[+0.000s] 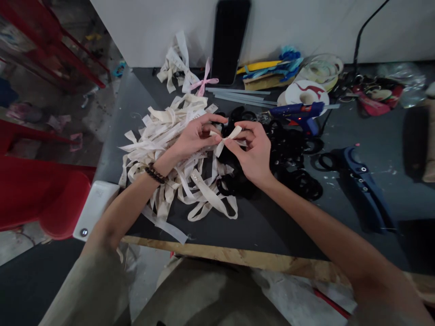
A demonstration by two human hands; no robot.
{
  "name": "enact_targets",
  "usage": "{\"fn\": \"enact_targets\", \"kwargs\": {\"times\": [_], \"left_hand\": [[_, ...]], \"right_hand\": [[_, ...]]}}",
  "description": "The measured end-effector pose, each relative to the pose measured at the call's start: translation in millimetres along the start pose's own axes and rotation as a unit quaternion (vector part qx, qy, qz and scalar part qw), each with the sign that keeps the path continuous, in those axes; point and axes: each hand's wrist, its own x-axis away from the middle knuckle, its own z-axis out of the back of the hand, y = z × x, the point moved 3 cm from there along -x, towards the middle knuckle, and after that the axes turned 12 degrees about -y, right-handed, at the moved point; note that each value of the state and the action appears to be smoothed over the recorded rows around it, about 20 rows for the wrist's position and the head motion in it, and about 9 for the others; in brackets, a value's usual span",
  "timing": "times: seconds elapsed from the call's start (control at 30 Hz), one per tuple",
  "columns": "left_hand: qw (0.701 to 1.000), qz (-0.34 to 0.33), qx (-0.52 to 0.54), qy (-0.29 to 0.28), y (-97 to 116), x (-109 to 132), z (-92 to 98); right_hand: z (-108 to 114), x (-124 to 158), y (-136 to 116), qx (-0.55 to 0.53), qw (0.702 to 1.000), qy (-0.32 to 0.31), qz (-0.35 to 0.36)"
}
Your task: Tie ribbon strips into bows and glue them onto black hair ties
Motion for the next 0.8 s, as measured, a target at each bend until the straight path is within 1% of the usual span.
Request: {"fn": "enact_targets", "kwargs": {"times": [0.07,0.17,0.23,0.3,0.4,0.47,0.6,0.7,0.8], "left_hand": [[1.000,0.002,0.006,-0.011,2.3,1.0,0.4],[0.998,0.012,0.032,-0.050,5.7,1.5,-1.8],[0.997,0.010,0.048,-0.066,7.8,1.1,-3.9],[0.997,0.006,0.050,-0.051,8.7,0.5,-4.7],[0.999,0.005,0.038,-0.018,6.6,0.3,-4.3],[0.999,-0.001,0.030,-0.018,4.1,0.2,-4.2],[1.000,-0.011,0.012,-0.018,0.4,-0.8,-3.2],[1.000,-0.008,0.005,-0.007,-0.5,-1.0,-2.6],[1.000,-0.005,0.002,0.006,-0.6,-0.1,-2.2]], "right_hand": [[0.8,-1.2,0.7,-0.008,1.000,-0.025,-0.001],[1.2,-3.3,1.3,-0.019,0.997,-0.075,-0.010],[1.2,-4.5,0.6,-0.029,0.996,-0.089,-0.011],[1.2,-5.3,-1.2,-0.034,0.997,-0.073,-0.005],[0.6,-5.0,-4.2,-0.022,0.999,-0.033,-0.002],[-0.5,-4.3,-5.9,-0.010,1.000,-0.019,-0.003],[-2.2,-3.0,-7.5,-0.005,1.000,-0.010,0.008],[-2.5,-2.6,-5.9,-0.010,1.000,-0.006,0.016],[-2.5,-2.7,-2.5,-0.020,1.000,-0.001,0.008]]}}
